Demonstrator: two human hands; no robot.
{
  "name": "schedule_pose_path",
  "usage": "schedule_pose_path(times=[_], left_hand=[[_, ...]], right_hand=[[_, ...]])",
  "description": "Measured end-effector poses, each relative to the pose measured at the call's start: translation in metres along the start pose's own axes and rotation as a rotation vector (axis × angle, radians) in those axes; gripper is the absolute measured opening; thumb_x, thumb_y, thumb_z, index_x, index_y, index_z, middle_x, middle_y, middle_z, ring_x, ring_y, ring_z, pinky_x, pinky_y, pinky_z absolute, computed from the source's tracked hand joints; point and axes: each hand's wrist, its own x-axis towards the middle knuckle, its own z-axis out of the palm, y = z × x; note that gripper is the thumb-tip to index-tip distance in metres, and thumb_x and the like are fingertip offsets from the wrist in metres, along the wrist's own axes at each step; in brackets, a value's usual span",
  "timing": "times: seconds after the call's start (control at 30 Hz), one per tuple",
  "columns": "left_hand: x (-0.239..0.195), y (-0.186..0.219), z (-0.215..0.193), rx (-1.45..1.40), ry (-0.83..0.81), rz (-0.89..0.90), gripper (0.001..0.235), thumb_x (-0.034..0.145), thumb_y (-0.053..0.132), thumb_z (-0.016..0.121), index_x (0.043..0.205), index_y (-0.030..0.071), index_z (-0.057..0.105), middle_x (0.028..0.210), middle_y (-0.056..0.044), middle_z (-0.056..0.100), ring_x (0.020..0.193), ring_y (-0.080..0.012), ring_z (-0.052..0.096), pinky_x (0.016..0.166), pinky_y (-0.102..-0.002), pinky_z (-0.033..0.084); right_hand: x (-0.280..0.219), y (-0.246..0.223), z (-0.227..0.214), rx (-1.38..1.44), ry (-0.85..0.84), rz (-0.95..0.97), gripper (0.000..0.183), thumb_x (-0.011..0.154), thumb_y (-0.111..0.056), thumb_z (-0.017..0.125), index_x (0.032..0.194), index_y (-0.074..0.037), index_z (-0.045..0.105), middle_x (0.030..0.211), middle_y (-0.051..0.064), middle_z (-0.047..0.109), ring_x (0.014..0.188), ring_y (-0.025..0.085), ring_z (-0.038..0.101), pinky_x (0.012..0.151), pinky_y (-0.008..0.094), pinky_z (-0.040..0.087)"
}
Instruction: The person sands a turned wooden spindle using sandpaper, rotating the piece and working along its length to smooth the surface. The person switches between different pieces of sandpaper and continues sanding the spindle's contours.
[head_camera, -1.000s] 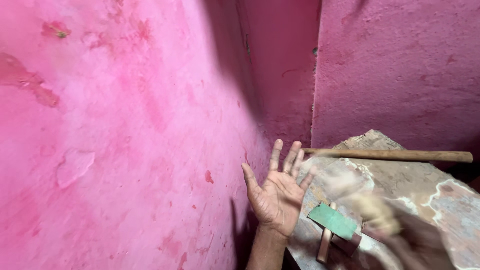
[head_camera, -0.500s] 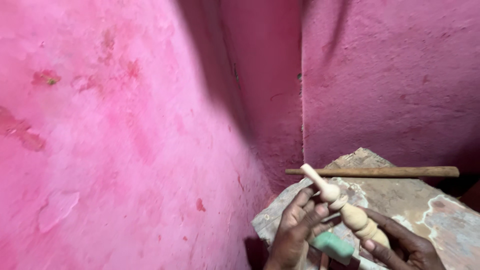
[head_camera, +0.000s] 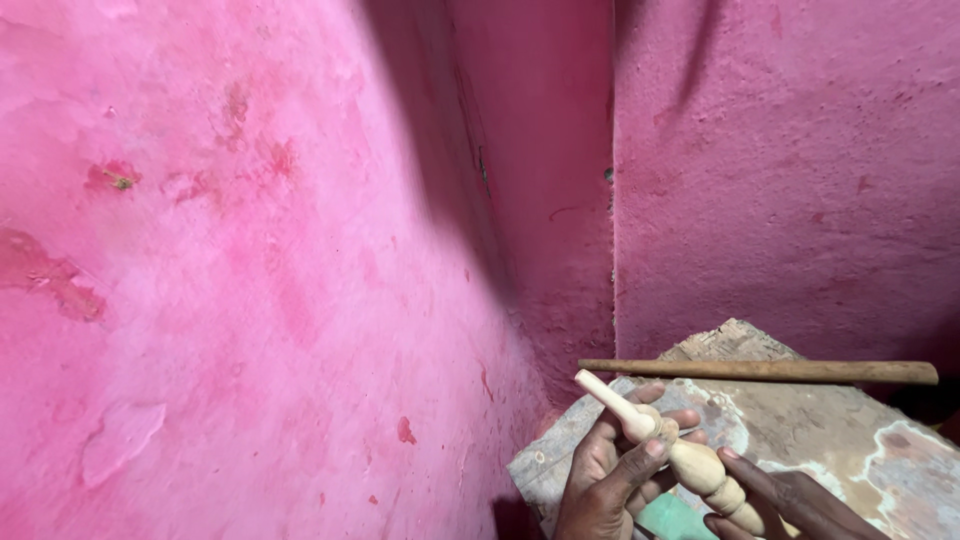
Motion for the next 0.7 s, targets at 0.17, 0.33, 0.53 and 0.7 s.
schedule_pose_path(times=[0.17,0.33,0.53,0.7], left_hand=[[0.004,-0.009,-0.013,-0.034,-0.082,-0.054,0.07,0.097,0.02,0.069,0.154,-0.002,0.036,0.135,-0.023,0.062,0.131,-0.0301,0.063,0.116,-0.046,0.052],[0.012,-0.029,-0.019,-0.003,-0.105,0.015,0.064,0.099,0.014,0.071,0.151,-0.003,0.038,0.135,-0.021,0.057,0.131,-0.0293,0.062,0.115,-0.046,0.055],[0.015,-0.025,-0.029,0.006,-0.001,0.02,0.055,0.095,0.016,0.069,0.142,0.002,0.043,0.13,-0.02,0.064,0.119,-0.0281,0.068,0.096,-0.045,0.063],[0.012,-0.011,-0.028,-0.061,0.082,0.09,0.053,0.094,0.015,0.067,0.141,0.002,0.046,0.128,-0.018,0.067,0.115,-0.0302,0.07,0.095,-0.044,0.063]], right_hand=[[-0.009,0.071,0.019,0.354,-0.149,-0.201,0.08,0.078,-0.022,0.09,0.147,-0.01,0.052,0.102,0.007,0.084,0.09,0.018,0.08,0.081,0.035,0.07],[-0.033,0.128,0.049,0.131,-0.317,-0.132,0.079,0.071,-0.014,0.086,0.141,-0.004,0.051,0.102,0.017,0.083,0.083,0.025,0.086,0.072,0.04,0.071],[-0.04,0.183,0.061,0.236,-0.287,-0.225,0.077,0.08,-0.027,0.082,0.145,-0.006,0.047,0.093,0.005,0.084,0.084,0.02,0.082,0.079,0.036,0.069],[-0.028,0.229,0.051,0.153,-0.889,0.376,0.076,0.089,-0.033,0.076,0.154,-0.013,0.042,0.135,0.011,0.071,0.115,0.024,0.072,0.101,0.039,0.053]])
